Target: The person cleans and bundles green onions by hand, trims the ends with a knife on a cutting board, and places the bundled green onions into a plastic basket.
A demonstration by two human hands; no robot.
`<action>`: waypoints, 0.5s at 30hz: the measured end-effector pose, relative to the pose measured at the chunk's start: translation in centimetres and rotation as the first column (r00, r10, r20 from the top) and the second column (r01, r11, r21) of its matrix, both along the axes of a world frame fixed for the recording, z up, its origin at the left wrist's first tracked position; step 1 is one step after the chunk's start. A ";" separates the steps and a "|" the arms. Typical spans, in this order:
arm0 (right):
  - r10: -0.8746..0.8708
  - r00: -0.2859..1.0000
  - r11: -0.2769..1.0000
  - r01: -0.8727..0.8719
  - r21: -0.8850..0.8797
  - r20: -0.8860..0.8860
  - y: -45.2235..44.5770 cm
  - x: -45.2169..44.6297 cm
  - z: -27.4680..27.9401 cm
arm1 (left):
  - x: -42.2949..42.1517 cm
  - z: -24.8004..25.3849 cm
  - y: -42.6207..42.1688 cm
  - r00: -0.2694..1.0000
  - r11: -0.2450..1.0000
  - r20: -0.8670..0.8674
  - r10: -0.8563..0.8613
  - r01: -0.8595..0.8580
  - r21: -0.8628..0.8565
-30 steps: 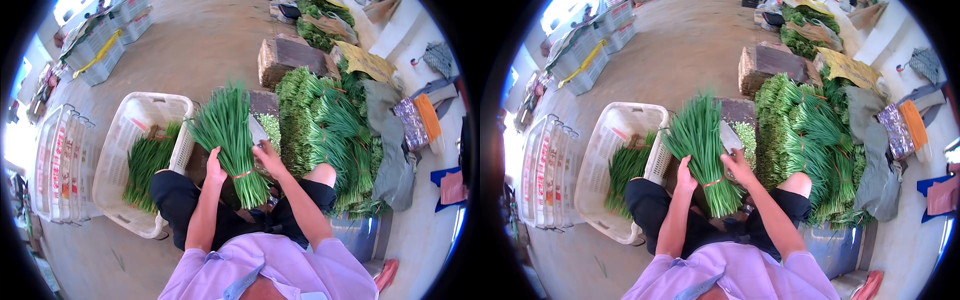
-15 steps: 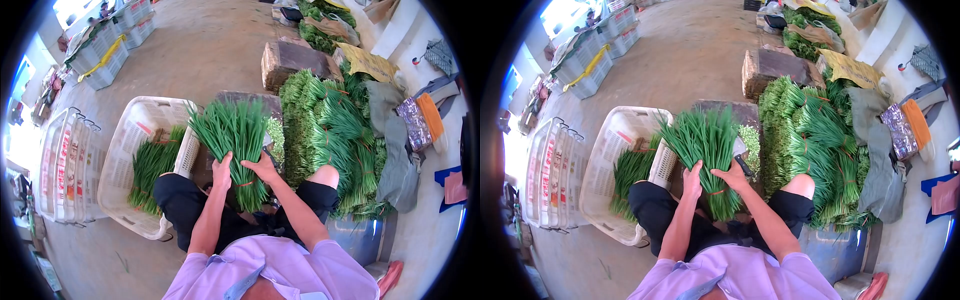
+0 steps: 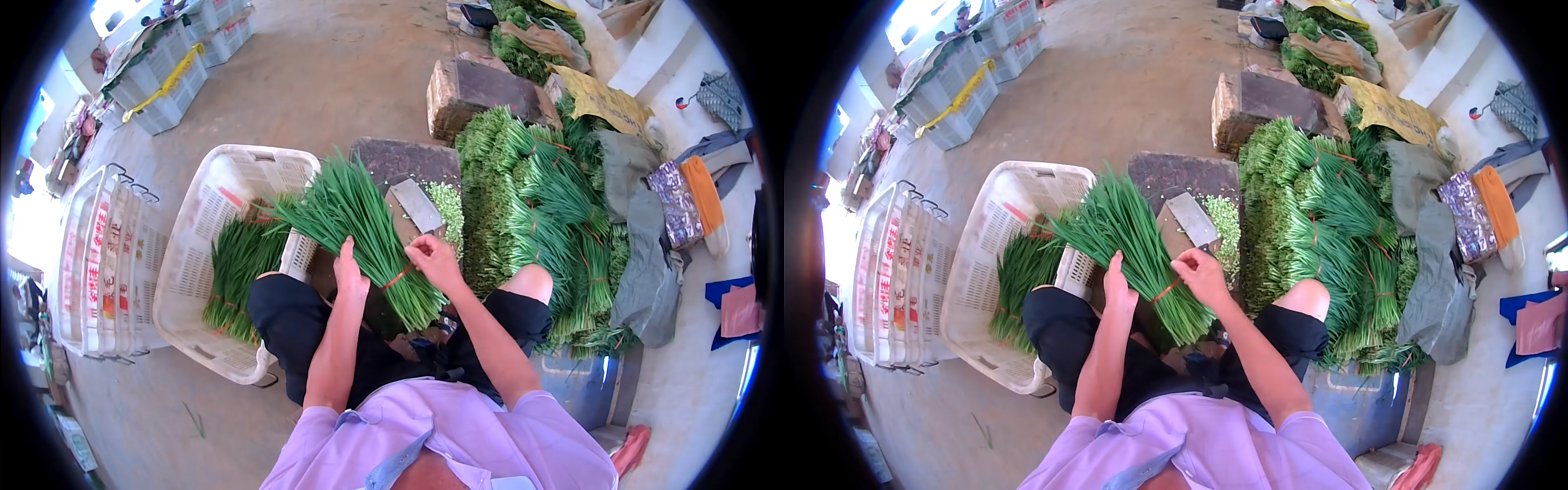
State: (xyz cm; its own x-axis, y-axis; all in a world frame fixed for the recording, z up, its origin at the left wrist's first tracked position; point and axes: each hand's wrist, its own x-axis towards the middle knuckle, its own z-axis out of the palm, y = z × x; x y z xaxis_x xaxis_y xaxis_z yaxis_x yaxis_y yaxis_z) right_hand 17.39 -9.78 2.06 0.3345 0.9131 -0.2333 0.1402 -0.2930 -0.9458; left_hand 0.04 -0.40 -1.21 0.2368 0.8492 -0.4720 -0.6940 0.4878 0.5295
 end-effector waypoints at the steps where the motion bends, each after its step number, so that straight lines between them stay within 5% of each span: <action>1: -0.022 0.990 0.993 0.005 0.121 0.139 0.0 -1.2 0.1 | 0.0 -0.3 0.2 1.000 1.000 0.024 0.015 -0.014 -0.011; 5: -0.065 0.898 0.982 -0.021 0.189 0.436 0.3 -3.6 1.7 | 0.0 -1.2 0.1 1.000 1.000 0.022 0.015 -0.015 0.026; 12: -0.060 0.901 0.963 -0.061 0.261 0.430 0.4 -3.0 0.4 | -0.2 -0.1 -0.4 0.998 0.999 -0.047 0.036 -0.035 0.017; 15: -0.069 0.973 0.974 0.019 0.224 0.220 0.3 -2.6 -0.4 | 0.0 -0.1 -0.2 0.998 0.999 -0.037 0.051 -0.050 0.022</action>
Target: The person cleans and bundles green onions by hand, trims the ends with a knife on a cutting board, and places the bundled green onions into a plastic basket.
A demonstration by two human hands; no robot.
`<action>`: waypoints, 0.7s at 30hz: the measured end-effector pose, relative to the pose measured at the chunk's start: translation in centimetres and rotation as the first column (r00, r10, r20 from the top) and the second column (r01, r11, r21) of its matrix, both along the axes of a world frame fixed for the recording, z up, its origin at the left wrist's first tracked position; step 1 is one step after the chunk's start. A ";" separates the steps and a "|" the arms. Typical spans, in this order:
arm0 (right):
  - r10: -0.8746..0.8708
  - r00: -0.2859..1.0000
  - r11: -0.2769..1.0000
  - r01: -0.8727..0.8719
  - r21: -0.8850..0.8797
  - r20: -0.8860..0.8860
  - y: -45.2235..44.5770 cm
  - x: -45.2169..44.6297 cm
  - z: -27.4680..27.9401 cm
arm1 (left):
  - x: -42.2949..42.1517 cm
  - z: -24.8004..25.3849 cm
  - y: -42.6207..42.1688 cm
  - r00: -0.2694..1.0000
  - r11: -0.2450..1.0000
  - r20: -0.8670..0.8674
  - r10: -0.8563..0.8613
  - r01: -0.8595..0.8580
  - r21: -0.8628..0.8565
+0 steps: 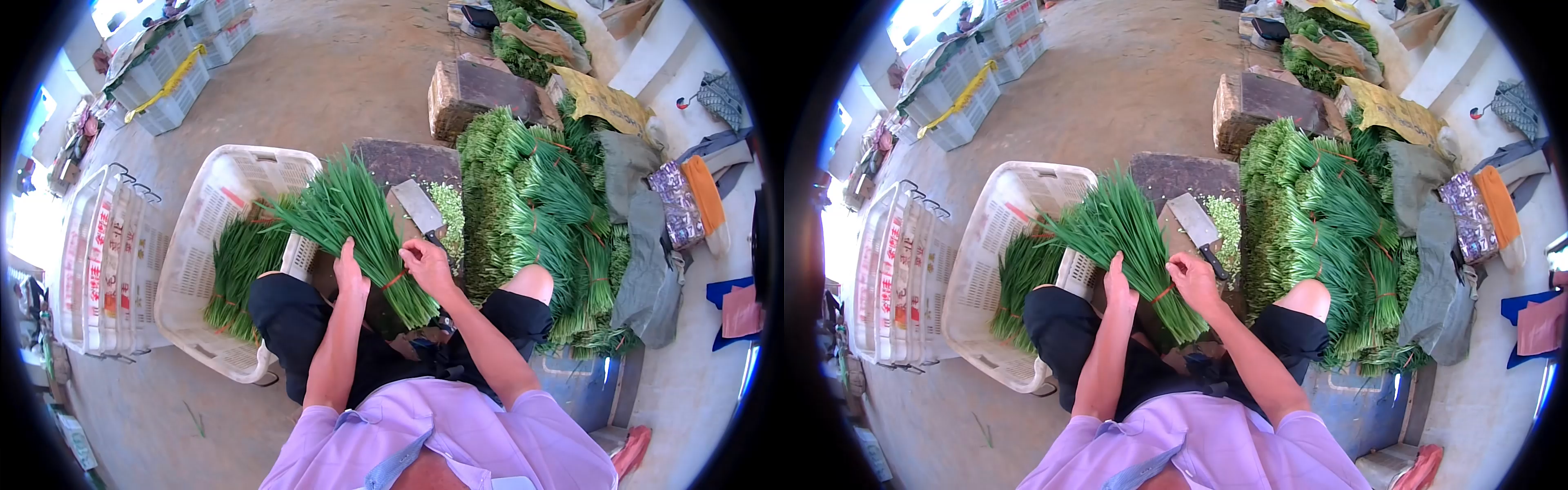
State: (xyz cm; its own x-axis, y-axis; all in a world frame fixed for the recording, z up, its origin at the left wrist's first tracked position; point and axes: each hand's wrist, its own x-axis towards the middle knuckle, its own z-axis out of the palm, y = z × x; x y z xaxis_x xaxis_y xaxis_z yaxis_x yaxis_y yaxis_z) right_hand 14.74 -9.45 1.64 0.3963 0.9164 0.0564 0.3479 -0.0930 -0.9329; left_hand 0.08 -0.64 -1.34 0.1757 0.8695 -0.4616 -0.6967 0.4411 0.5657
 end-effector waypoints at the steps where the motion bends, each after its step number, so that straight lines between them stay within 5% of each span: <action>1: 0.008 1.000 1.000 -0.008 -0.006 0.001 0.0 0.1 -0.1 | 0.0 -0.1 0.0 1.000 1.000 -0.006 0.018 -0.018 0.003; 6: 0.038 0.998 0.999 -0.039 0.024 0.045 0.4 -0.8 1.5 | 0.3 -0.7 0.1 1.000 1.000 -0.015 0.019 -0.019 0.006; 8: 0.054 0.968 0.997 -0.040 -0.062 0.244 0.7 -1.0 2.4 | 0.3 -0.8 0.1 1.000 1.000 -0.017 0.023 -0.023 0.005; 12: 0.062 0.949 0.998 -0.055 -0.031 0.308 1.1 -0.6 1.3 | 0.1 -0.4 0.1 0.999 0.999 -0.032 0.037 -0.036 0.027; 15: 0.048 0.986 0.998 -0.055 0.041 0.160 0.6 -0.3 0.5 | -0.1 -0.1 0.2 0.998 0.999 -0.028 0.050 -0.049 0.016; 17: 0.056 0.986 0.997 -0.064 -0.050 -0.160 0.4 -0.1 0.4 | -0.1 0.0 0.3 0.998 0.999 -0.028 0.050 -0.050 0.013; 21: -0.008 0.944 0.999 0.021 0.037 -0.329 0.7 0.0 -0.1 | 0.2 0.3 0.1 0.998 0.998 -0.010 0.068 -0.068 0.002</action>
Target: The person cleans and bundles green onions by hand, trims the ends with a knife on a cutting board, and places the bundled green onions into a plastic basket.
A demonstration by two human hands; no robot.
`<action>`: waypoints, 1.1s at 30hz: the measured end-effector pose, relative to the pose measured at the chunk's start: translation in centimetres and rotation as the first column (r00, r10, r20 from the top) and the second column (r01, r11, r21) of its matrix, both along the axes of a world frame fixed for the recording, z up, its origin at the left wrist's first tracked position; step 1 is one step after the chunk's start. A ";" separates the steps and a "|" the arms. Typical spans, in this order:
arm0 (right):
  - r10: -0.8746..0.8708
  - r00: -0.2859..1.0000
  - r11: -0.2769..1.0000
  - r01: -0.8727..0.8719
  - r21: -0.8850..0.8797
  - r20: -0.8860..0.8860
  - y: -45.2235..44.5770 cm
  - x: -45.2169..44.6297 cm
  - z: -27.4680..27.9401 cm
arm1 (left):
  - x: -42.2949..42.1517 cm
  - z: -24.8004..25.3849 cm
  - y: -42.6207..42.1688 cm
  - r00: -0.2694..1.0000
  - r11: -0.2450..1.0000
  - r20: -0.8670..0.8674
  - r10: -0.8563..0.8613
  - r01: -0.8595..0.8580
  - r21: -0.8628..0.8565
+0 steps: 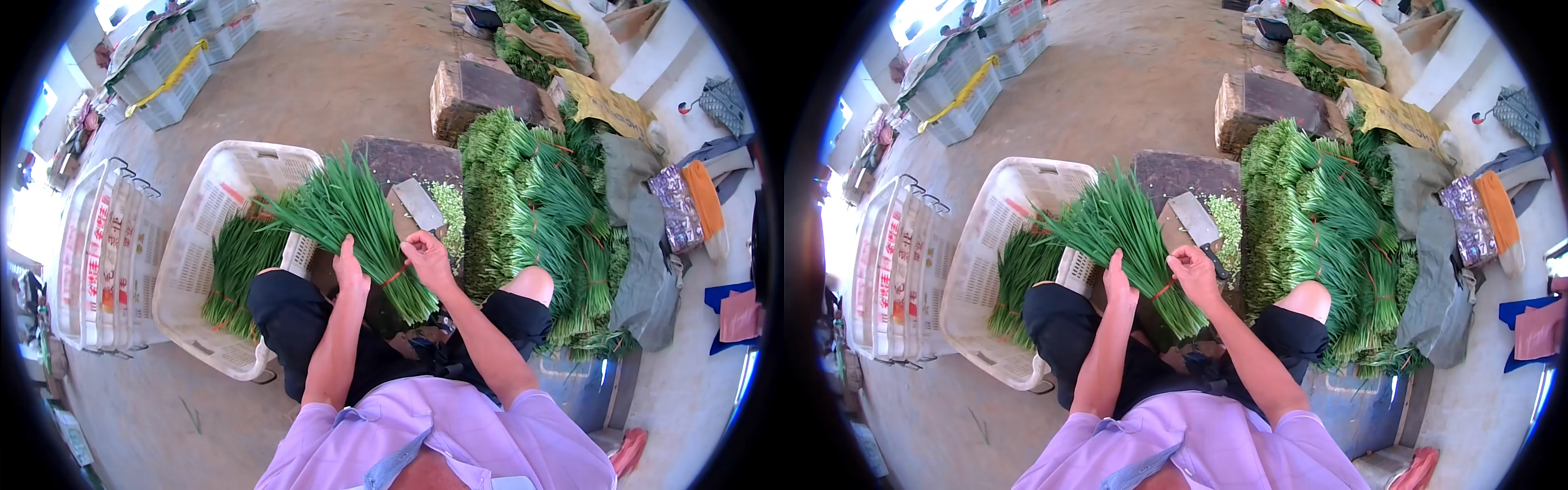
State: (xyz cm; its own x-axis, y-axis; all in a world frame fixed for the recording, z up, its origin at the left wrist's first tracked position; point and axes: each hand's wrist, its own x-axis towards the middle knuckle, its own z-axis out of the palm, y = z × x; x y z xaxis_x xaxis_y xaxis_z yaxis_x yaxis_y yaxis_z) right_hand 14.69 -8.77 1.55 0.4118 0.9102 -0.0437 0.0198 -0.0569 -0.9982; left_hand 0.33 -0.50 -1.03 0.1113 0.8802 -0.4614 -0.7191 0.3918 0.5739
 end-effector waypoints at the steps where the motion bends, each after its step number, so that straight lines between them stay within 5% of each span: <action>1: -0.011 0.998 1.000 0.012 0.015 -0.067 0.2 0.1 0.2 | 0.0 0.2 -0.1 1.000 1.000 -0.006 0.004 -0.004 -0.005; 6: -0.021 0.902 0.995 0.060 0.077 -0.432 -0.2 -0.1 1.1 | -0.4 0.1 0.1 1.000 1.000 0.011 0.012 -0.012 -0.015; 7: 0.216 0.825 0.973 -0.230 0.039 -0.522 -0.8 0.7 0.9 | -0.5 -0.1 0.2 1.000 1.000 0.011 0.020 -0.020 -0.015; 9: 0.527 0.512 0.714 -0.699 0.028 -0.678 -2.3 1.7 1.5 | -0.8 -0.7 0.6 1.000 1.000 0.017 0.021 -0.021 -0.014; 10: 0.524 0.510 0.715 -0.698 0.027 -0.682 -2.9 1.6 3.0 | -0.9 -0.8 0.7 1.000 1.000 0.026 0.017 -0.017 -0.013; 12: 0.678 0.523 0.430 -0.852 -0.299 -0.516 -3.8 1.8 5.5 | -0.9 -0.8 0.8 0.998 1.000 0.050 0.029 -0.028 -0.011; 17: 0.480 0.874 0.788 -0.467 -0.402 -0.075 -3.7 4.9 3.6 | -0.9 -1.3 1.1 0.994 1.000 0.104 0.028 -0.026 -0.015; 18: 0.473 0.877 0.790 -0.461 -0.405 -0.076 -3.7 4.5 3.0 | -1.0 -1.3 1.1 0.994 1.000 0.104 0.021 -0.020 -0.018; 21: 0.400 0.729 0.916 -0.336 -0.218 0.556 -3.8 3.4 1.8 | -0.9 -1.5 1.3 0.991 0.999 0.135 0.008 -0.004 -0.033; 25: 0.309 0.599 0.932 -0.346 -0.109 0.739 -3.7 3.1 2.0 | -1.2 -2.2 1.4 0.991 1.000 0.131 0.021 -0.019 -0.013; 27: 0.496 0.777 0.868 -0.442 -0.226 0.388 -3.7 3.1 3.5 | -1.2 -2.2 1.6 0.993 1.000 0.114 0.011 -0.009 -0.022; 28: 0.496 0.776 0.868 -0.443 -0.223 0.390 -3.9 3.3 5.5 | -1.1 -2.0 1.7 0.993 1.000 0.114 0.013 -0.010 -0.020; 30: 0.658 0.689 0.606 -0.724 -0.329 -0.305 -5.0 4.0 9.6 | -1.4 -1.3 1.2 0.993 1.000 0.117 0.018 -0.016 -0.024; 33: 0.748 0.542 0.509 -0.839 -0.194 -0.383 -7.4 4.9 11.3 | -1.5 -0.2 1.3 0.986 0.998 0.166 0.001 0.010 -0.064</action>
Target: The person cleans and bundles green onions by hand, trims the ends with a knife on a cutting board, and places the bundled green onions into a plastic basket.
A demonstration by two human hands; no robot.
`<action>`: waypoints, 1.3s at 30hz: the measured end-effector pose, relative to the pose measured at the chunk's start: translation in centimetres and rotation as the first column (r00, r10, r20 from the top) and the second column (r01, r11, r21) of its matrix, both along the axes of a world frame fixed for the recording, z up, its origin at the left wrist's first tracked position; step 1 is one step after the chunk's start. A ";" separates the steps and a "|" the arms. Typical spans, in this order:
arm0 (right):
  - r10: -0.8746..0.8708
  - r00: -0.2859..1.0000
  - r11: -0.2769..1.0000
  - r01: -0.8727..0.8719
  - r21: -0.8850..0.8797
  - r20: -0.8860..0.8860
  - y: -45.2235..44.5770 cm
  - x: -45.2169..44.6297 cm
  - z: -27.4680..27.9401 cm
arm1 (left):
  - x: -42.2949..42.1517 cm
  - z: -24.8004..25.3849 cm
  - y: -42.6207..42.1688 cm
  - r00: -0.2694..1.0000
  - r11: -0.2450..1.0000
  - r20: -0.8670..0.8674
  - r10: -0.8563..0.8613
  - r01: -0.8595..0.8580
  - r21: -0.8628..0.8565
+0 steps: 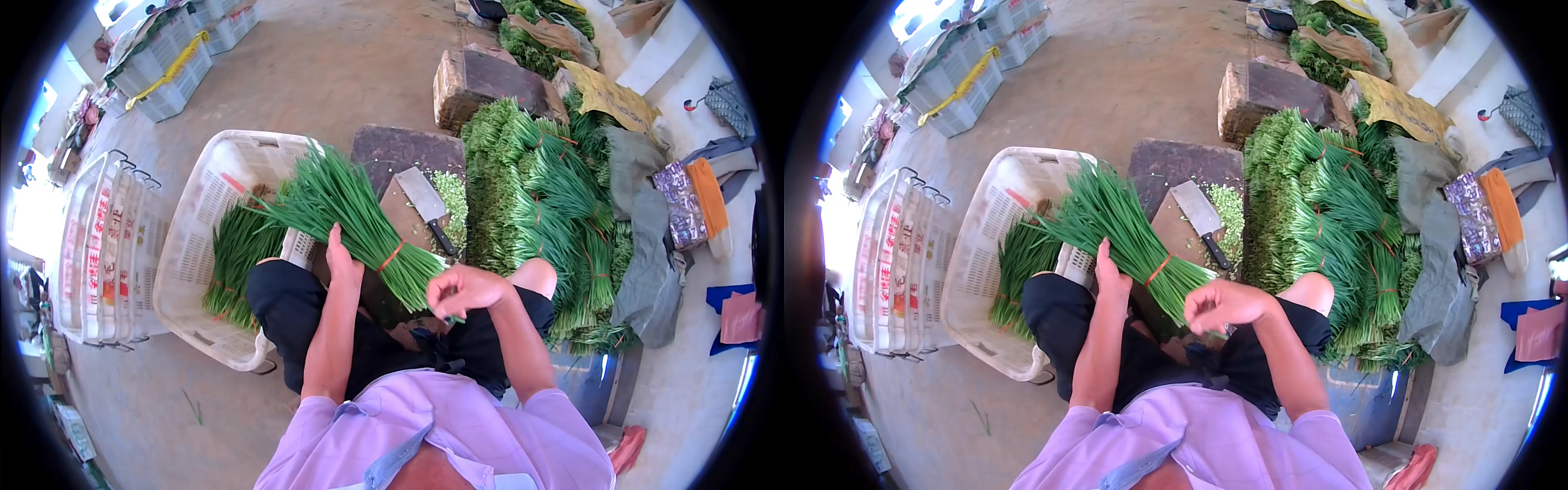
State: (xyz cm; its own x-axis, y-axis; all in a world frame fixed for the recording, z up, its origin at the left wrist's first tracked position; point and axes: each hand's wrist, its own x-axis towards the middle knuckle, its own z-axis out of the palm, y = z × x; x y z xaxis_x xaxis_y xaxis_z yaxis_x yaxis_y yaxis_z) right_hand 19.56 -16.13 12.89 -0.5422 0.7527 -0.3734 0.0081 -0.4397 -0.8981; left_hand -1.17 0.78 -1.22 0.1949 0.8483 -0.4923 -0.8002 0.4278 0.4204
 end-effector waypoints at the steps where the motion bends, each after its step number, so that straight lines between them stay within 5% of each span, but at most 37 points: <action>1: 0.105 0.991 0.994 -0.106 -0.008 -0.077 -0.7 0.0 0.7 | 0.0 0.2 0.1 1.000 1.000 0.001 0.000 0.000 -0.002; 3: 0.291 0.914 0.943 -0.223 0.248 -0.282 -1.6 -0.2 1.6 | 0.1 0.4 0.3 1.000 1.000 -0.001 0.031 -0.031 -0.007; 5: 0.362 0.878 0.918 -0.278 0.282 -0.313 -1.6 -0.6 2.0 | 0.0 0.7 0.3 0.999 0.999 0.010 0.032 -0.032 0.031; 7: 0.350 0.936 0.929 -0.353 0.109 0.039 -0.9 -1.1 3.2 | 0.0 1.1 0.5 0.997 0.997 -0.035 0.069 -0.068 0.030; 10: -0.095 0.902 0.964 -0.022 0.266 0.420 2.2 -0.6 0.4 | 0.0 0.5 0.3 0.999 0.994 -0.026 0.027 -0.024 0.106; 13: -0.538 0.699 0.826 0.327 0.460 0.471 6.4 -0.5 -5.5 | 0.5 1.7 0.0 0.992 0.981 0.016 -0.129 0.125 0.149; 14: -0.473 0.706 0.872 0.287 0.398 0.528 7.6 -0.8 -6.1 | 0.7 1.6 0.0 0.982 0.970 0.045 -0.185 0.175 0.168; 17: -0.478 0.857 0.826 0.365 0.429 0.193 8.7 -2.9 -8.7 | 0.9 -0.3 -0.4 0.950 0.929 0.057 -0.308 0.287 0.232; 22: -0.721 0.692 0.658 0.670 0.344 0.031 8.2 -4.4 -9.9 | 0.5 0.5 -1.1 0.941 0.914 0.093 -0.325 0.287 0.287; 23: -0.721 0.692 0.657 0.669 0.346 0.031 8.2 -4.4 -9.7 | 0.8 0.3 -1.2 0.941 0.913 0.094 -0.326 0.287 0.289; 25: -0.703 0.701 0.650 0.567 0.506 0.118 8.3 -4.1 -9.5 | 1.7 0.4 -1.6 0.929 0.805 -0.269 -0.253 0.357 0.473; 26: -0.612 0.744 0.760 0.461 0.458 0.268 8.4 -3.5 -9.6 | 2.1 0.4 -1.8 0.938 0.859 -0.249 -0.241 0.326 0.395; 29: -0.610 0.778 0.721 0.465 0.514 0.152 7.8 -4.1 -8.9 | 2.1 1.3 -2.2 0.869 0.857 -0.394 -0.299 0.427 0.290; 31: -0.703 0.694 0.668 0.569 0.480 0.155 8.4 -4.3 -10.1 | 2.4 0.6 -2.8 0.890 0.892 -0.378 -0.257 0.368 0.261; 34: -0.753 0.528 0.658 0.582 0.478 0.393 8.5 -3.9 -11.2 | 2.9 0.2 -3.0 0.930 0.895 -0.345 -0.125 0.256 0.365; 36: -0.813 0.570 0.568 0.734 0.373 0.116 8.7 -3.5 -11.9 | 2.8 0.5 -3.1 0.938 0.908 -0.326 -0.114 0.231 0.348; 39: -0.836 0.548 0.523 0.785 0.333 0.021 8.7 -3.2 -13.0 | 2.7 0.7 -3.1 0.949 0.917 -0.297 -0.102 0.205 0.342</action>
State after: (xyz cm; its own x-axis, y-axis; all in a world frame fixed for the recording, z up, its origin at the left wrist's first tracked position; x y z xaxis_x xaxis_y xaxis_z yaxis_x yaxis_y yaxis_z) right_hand 16.35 -7.40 -0.15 0.4017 0.9088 -0.1128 -0.0801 -0.0878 -0.9929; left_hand 1.56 -2.31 -0.53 0.2424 0.9479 -0.2064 -0.5720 0.3115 0.7588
